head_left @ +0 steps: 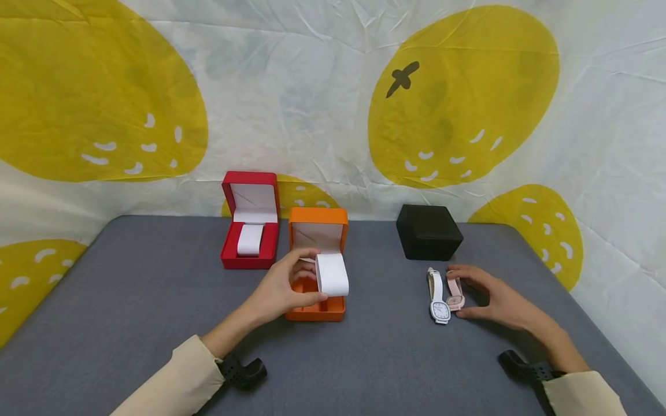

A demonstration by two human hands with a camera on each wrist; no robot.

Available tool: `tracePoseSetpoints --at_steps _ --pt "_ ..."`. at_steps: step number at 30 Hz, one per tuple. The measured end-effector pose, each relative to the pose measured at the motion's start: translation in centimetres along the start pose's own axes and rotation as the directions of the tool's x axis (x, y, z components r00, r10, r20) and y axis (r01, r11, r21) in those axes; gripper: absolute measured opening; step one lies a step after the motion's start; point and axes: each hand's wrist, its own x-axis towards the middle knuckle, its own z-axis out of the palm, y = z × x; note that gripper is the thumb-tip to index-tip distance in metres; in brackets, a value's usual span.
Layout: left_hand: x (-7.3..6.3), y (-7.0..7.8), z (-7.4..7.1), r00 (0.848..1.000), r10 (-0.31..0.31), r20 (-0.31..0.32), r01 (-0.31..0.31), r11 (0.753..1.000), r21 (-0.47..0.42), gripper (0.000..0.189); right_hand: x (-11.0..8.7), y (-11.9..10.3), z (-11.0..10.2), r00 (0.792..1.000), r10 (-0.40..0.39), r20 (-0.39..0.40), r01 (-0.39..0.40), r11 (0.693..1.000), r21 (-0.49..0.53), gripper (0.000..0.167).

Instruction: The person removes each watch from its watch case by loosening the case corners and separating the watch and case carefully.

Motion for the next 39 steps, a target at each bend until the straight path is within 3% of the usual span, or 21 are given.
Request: tracePoseSetpoints --at_steps 9,12,17,27,33,39 --pt "0.0 -0.2 -0.3 1.000 0.010 -0.004 -0.010 1.000 0.002 0.068 -0.6 0.5 -0.9 0.992 0.095 0.082 -0.104 0.988 0.118 0.061" --pt "0.0 -0.2 -0.3 1.000 0.004 -0.007 -0.004 1.000 -0.003 0.068 -0.6 0.7 -0.9 0.994 0.090 0.066 -0.098 0.985 0.140 0.047" --pt "0.0 -0.2 -0.2 1.000 -0.007 -0.005 0.007 1.000 -0.005 0.069 -0.2 0.6 -0.5 0.998 0.065 0.017 -0.066 0.994 0.089 0.029" --pt "0.2 0.1 -0.6 1.000 -0.018 -0.017 0.018 1.000 -0.004 0.069 0.0 0.4 -0.4 0.998 0.066 -0.020 -0.064 0.995 0.076 0.031" --pt "0.1 0.3 -1.1 0.999 -0.029 -0.030 0.029 1.000 0.007 0.069 0.1 -0.6 -0.9 0.990 0.060 -0.131 -0.061 0.998 -0.009 0.029" --pt "-0.2 0.4 -1.5 1.000 -0.012 -0.029 0.012 1.000 0.016 0.069 0.8 -3.0 -1.0 0.957 -0.021 -0.288 -0.017 0.991 -0.131 0.039"
